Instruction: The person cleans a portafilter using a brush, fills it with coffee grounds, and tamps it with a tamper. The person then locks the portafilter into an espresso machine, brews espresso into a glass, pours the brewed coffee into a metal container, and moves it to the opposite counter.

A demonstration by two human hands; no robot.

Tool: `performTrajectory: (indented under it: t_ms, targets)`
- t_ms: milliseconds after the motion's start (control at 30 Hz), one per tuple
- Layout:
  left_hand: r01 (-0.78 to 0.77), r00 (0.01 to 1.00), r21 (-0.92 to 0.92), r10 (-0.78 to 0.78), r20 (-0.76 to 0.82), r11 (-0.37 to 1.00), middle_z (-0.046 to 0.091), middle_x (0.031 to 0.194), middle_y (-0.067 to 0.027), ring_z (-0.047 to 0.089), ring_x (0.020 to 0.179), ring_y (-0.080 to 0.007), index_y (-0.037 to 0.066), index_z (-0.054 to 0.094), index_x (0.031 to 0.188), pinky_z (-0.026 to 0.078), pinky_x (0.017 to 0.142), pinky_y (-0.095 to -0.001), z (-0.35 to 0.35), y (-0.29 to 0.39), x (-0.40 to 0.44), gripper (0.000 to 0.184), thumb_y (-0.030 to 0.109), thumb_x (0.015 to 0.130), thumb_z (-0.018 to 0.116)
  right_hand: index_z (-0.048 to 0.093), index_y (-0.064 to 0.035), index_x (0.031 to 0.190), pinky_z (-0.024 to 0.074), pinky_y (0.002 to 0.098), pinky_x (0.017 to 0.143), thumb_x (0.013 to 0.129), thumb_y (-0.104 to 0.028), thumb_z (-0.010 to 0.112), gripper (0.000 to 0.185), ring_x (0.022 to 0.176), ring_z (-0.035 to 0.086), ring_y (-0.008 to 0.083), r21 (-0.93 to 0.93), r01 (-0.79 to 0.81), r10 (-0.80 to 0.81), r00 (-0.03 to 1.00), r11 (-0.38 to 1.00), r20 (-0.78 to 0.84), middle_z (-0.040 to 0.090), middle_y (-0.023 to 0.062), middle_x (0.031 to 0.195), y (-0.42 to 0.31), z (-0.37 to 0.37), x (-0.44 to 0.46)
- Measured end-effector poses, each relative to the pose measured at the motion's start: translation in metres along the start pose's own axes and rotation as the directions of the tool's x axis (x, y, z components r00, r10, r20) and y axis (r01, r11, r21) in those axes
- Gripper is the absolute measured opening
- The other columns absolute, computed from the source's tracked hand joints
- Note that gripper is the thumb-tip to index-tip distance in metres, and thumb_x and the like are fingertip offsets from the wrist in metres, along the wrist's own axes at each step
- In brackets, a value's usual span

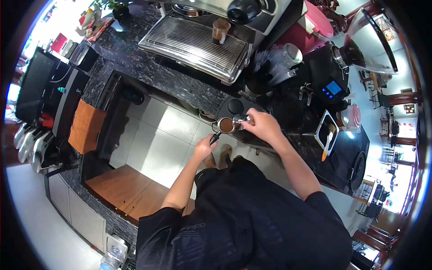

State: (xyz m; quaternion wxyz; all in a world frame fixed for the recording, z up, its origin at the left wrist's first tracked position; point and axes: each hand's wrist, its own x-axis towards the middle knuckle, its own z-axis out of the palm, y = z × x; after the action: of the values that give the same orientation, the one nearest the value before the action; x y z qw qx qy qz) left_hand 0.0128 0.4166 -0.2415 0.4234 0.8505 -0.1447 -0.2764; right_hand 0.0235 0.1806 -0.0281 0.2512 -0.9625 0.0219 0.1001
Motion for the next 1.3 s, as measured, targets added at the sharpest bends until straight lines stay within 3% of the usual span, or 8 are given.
performTrajectory:
  t_ms: [500,567,767,833,933,1033,1233,1300]
  targets:
    - [0.197,0.977,-0.043,-0.199,-0.069,0.979,0.056,0.069,-0.0230,0.055,0.072,-0.0444,0.002,0.049,0.089,0.043,0.062,-0.0446,-0.028,0.052,-0.071,0.033,0.032,0.084,0.062,0.053,-0.0046,0.091,0.0520,0.0424,0.070,0.074,-0.030,0.067,0.034,0.083,0.063,0.0316,-0.160,0.019,-0.023,1.000,0.987,-0.022,0.065,0.0125,0.083,0.113,0.055,0.032]
    - [0.088,0.988,0.005,-0.086,-0.130,0.996,0.052,0.058,-0.0088,0.052,0.048,-0.0172,0.001,0.051,0.089,0.042,0.048,-0.0325,-0.031,0.060,-0.074,0.027,0.026,0.086,0.062,0.053,-0.0043,0.092,0.0520,0.0425,0.069,0.074,-0.030,0.068,0.035,0.083,0.063,0.0314,-0.151,0.034,-0.034,0.999,0.988,0.004,0.065,0.0126,0.083,0.115,0.056,0.032]
    - [0.125,0.990,0.023,-0.124,-0.063,0.992,0.059,0.075,-0.0229,0.058,0.075,-0.0434,0.001,0.053,0.098,0.045,0.065,-0.0435,-0.068,0.111,-0.062,0.036,0.032,0.084,0.063,0.053,-0.0034,0.095,0.0513,0.0437,0.070,0.072,-0.032,0.072,0.042,0.084,0.063,0.0322,-0.176,-0.023,0.043,0.993,0.984,0.111,0.065,0.0134,0.083,0.114,0.052,0.035]
    - [0.082,0.995,-0.042,-0.084,-0.055,0.996,0.060,0.077,-0.0191,0.060,0.067,-0.0369,0.001,0.050,0.099,0.045,0.063,-0.0414,-0.082,0.126,-0.053,0.033,0.026,0.082,0.065,0.055,-0.0033,0.100,0.0506,0.0429,0.069,0.073,-0.035,0.072,0.045,0.082,0.063,0.0323,-0.226,0.140,-0.199,0.943,0.964,-0.266,0.065,0.0129,0.082,0.105,0.035,0.016]
    - [0.106,0.994,-0.148,-0.102,0.030,0.983,0.056,0.070,-0.0095,0.054,0.052,-0.0155,0.005,0.039,0.100,0.044,0.052,-0.0333,-0.111,0.148,-0.038,0.035,0.012,0.079,0.066,0.060,0.0003,0.103,0.0486,0.0344,0.074,0.079,-0.035,0.068,0.044,0.083,0.063,0.0265,0.219,-0.137,0.075,0.960,0.966,0.270,0.066,0.0141,0.088,0.065,-0.008,0.001]
    - [0.144,0.981,-0.185,-0.116,0.155,0.972,0.056,0.069,-0.0062,0.053,0.050,-0.0115,0.006,0.032,0.105,0.042,0.044,-0.0265,-0.144,0.172,-0.019,0.043,0.009,0.078,0.066,0.052,0.0013,0.122,0.0438,0.0280,0.089,0.096,-0.026,0.050,0.037,0.098,0.058,0.0146,0.851,-0.132,-0.327,0.884,0.509,0.333,0.063,0.0085,0.110,0.021,0.044,0.001]
    - [0.030,0.934,-0.225,0.053,0.354,0.974,0.052,0.101,-0.0173,0.059,0.061,-0.0150,0.004,0.032,0.111,0.047,0.052,-0.0280,-0.219,0.176,0.017,0.043,0.006,0.081,0.063,0.047,0.0008,0.123,0.0480,0.0280,0.078,0.097,-0.024,0.046,0.037,0.094,0.058,0.0164,0.946,-0.156,-0.128,0.984,-0.284,0.124,0.058,0.0104,0.109,-0.100,0.099,0.068]
    - [-0.561,0.821,0.063,0.546,0.165,0.825,0.054,0.107,-0.0230,0.064,0.076,-0.0258,0.003,0.033,0.119,0.051,0.065,-0.0333,-0.250,0.163,0.030,0.051,0.011,0.081,0.065,0.049,0.0005,0.120,0.0488,0.0303,0.081,0.095,-0.021,0.047,0.033,0.095,0.059,0.0187,0.927,-0.031,0.120,0.989,-0.374,0.082,0.058,0.0115,0.111,-0.141,0.099,0.090]
